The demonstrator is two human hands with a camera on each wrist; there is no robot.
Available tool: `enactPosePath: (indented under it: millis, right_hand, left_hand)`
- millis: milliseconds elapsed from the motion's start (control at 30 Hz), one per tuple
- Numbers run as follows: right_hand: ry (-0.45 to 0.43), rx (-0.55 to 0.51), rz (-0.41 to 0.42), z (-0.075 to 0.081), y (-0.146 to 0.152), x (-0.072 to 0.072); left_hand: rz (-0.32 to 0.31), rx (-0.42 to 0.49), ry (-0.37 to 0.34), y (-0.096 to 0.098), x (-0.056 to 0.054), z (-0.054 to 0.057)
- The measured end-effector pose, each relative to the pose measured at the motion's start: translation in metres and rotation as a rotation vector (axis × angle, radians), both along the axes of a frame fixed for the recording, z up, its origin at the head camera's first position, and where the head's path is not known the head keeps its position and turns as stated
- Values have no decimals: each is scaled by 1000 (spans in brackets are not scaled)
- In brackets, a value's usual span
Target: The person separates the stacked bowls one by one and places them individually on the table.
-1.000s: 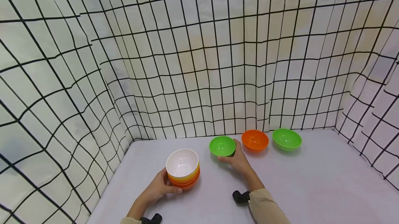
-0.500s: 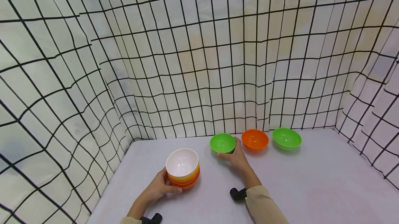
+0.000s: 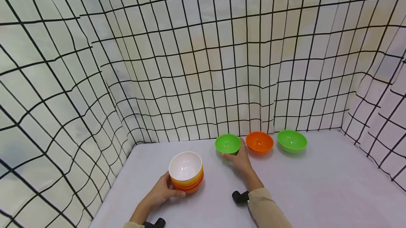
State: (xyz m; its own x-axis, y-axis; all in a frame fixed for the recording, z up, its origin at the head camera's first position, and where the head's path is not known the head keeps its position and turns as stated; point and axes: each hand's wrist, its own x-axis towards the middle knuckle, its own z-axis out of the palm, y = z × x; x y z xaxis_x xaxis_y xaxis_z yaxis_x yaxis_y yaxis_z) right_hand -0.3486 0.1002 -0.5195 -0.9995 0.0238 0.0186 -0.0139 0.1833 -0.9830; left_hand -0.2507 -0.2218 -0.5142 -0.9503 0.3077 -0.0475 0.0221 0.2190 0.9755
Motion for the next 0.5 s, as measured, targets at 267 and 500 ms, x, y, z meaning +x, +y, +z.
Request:
enactPosePath:
  millis: [267, 500]
  right_hand:
    - [-26, 27, -32, 3, -2, 1]
    - [-41, 49, -37, 4, -4, 0]
  left_hand:
    - [-1, 14, -11, 0, -1, -1]
    - [-1, 21, -20, -1, 0, -1]
